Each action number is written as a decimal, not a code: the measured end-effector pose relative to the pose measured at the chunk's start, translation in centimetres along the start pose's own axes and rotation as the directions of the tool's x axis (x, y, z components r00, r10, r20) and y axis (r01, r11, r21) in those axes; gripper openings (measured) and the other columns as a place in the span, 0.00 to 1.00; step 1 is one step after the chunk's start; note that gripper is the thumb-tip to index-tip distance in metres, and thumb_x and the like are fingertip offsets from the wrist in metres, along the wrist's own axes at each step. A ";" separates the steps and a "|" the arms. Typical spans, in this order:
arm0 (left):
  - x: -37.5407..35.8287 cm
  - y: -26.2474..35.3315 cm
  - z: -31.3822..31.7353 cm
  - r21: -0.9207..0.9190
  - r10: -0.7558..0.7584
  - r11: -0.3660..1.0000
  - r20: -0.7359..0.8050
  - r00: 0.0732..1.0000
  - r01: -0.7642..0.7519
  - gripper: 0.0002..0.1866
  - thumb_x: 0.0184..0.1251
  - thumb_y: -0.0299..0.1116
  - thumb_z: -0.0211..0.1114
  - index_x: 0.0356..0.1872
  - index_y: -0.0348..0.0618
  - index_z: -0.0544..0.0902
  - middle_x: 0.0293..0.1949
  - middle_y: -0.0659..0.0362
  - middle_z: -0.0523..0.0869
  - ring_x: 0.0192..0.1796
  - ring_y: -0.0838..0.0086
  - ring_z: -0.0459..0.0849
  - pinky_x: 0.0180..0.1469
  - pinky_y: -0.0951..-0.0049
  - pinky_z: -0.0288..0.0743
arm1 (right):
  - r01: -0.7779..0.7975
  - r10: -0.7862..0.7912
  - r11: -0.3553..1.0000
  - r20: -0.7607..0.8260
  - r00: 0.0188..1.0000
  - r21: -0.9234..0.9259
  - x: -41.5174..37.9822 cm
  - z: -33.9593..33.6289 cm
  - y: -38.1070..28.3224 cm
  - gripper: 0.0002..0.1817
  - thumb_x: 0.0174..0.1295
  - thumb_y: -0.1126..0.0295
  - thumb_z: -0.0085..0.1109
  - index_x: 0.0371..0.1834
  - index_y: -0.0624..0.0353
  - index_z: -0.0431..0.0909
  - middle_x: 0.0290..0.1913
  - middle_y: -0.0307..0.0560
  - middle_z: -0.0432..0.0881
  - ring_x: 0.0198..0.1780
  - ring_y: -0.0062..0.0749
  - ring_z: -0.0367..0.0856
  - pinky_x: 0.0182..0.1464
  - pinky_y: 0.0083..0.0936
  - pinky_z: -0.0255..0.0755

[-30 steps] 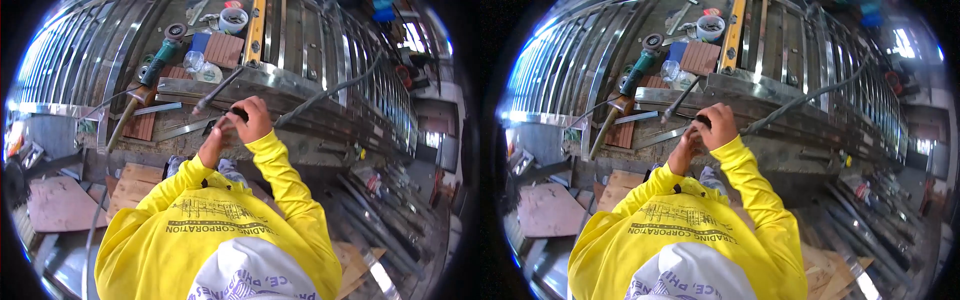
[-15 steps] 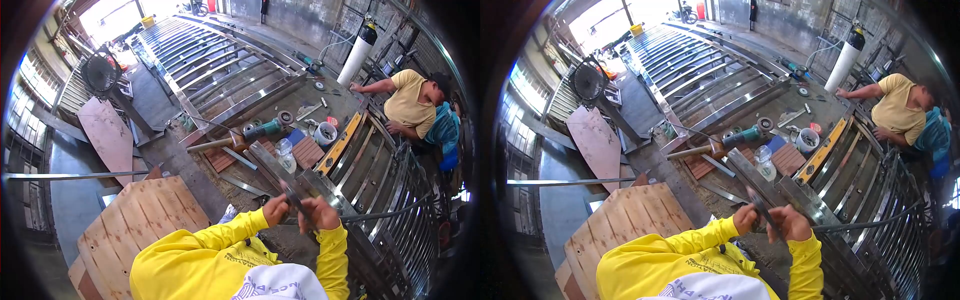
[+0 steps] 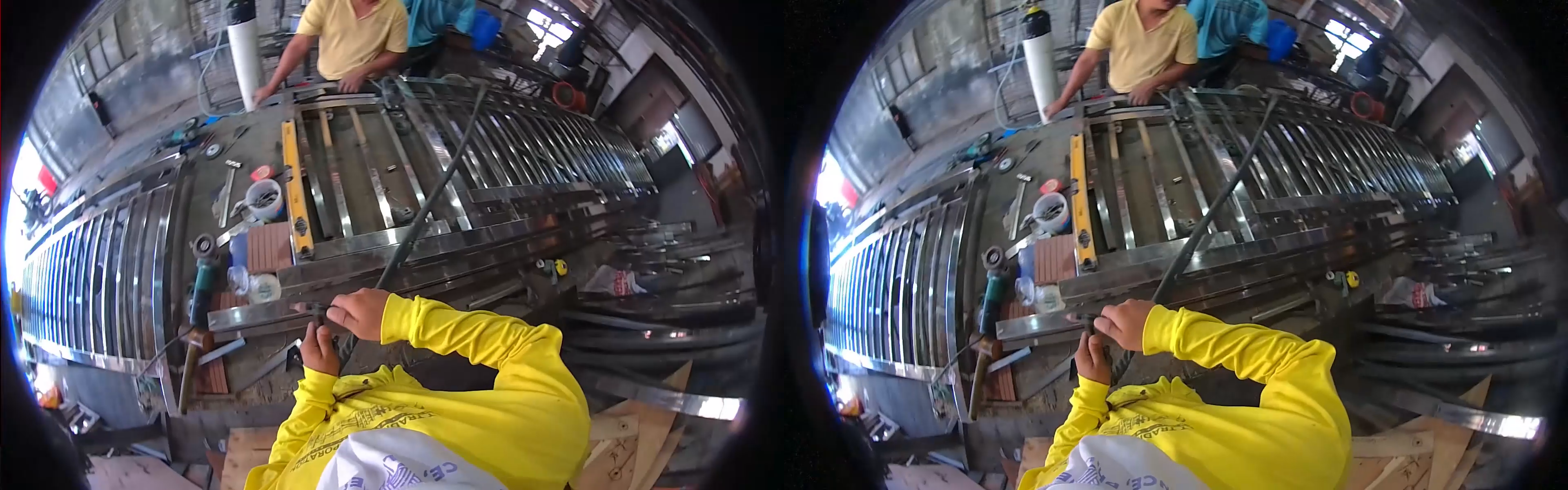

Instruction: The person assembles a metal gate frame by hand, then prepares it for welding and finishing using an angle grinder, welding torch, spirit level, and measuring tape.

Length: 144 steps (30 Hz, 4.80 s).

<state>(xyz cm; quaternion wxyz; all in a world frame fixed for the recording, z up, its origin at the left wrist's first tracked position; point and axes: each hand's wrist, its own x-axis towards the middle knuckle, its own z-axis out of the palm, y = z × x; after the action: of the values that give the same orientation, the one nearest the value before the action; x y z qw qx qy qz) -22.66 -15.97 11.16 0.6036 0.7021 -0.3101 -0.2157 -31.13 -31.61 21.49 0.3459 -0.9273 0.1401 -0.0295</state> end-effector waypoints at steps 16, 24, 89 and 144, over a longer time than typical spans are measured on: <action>3.1 -1.3 -0.5 -0.143 -0.052 0.989 -0.009 0.999 0.050 0.17 0.78 0.41 0.50 0.33 0.39 0.74 0.25 0.61 0.72 0.30 0.78 0.68 0.33 0.74 0.65 | -0.090 0.081 0.886 0.040 0.996 0.454 0.6 -2.0 2.2 0.26 0.67 0.67 0.60 0.66 0.55 0.63 0.51 0.43 0.73 0.40 0.20 0.73 0.39 0.20 0.69; 2.9 -1.5 -1.0 -0.336 -0.140 0.930 0.044 0.989 0.146 0.21 0.79 0.49 0.48 0.33 0.41 0.77 0.28 0.69 0.68 0.32 0.84 0.63 0.36 0.81 0.59 | -0.150 0.160 0.871 0.019 0.987 0.467 1.9 0.8 3.6 0.24 0.74 0.50 0.45 0.34 0.62 0.77 0.21 0.36 0.73 0.26 0.19 0.72 0.34 0.19 0.68; -4.1 -8.4 -4.8 -0.817 -0.741 0.146 0.283 0.609 0.558 0.20 0.69 0.56 0.61 0.48 0.51 0.81 0.34 0.64 0.85 0.33 0.72 0.85 0.33 0.64 0.81 | 0.032 -0.010 0.982 -0.117 0.993 0.185 5.4 15.3 4.7 0.12 0.59 0.69 0.65 0.44 0.60 0.81 0.37 0.51 0.80 0.39 0.47 0.82 0.43 0.35 0.76; 22.2 -2.9 -29.9 -0.288 -0.698 0.632 0.192 0.690 0.719 0.28 0.52 0.50 0.74 0.43 0.35 0.77 0.34 0.46 0.87 0.27 0.66 0.88 0.31 0.70 0.87 | 0.145 0.100 0.835 -0.404 0.910 0.532 9.0 13.9 -5.0 0.07 0.62 0.70 0.64 0.37 0.61 0.79 0.34 0.43 0.82 0.29 0.26 0.79 0.32 0.20 0.72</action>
<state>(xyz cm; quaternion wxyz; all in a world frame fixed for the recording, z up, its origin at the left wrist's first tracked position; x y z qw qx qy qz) 14.01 -9.84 15.28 0.5723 0.6444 0.0140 -0.5069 -19.22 -21.74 13.83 0.5594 -0.7620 0.1846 -0.2688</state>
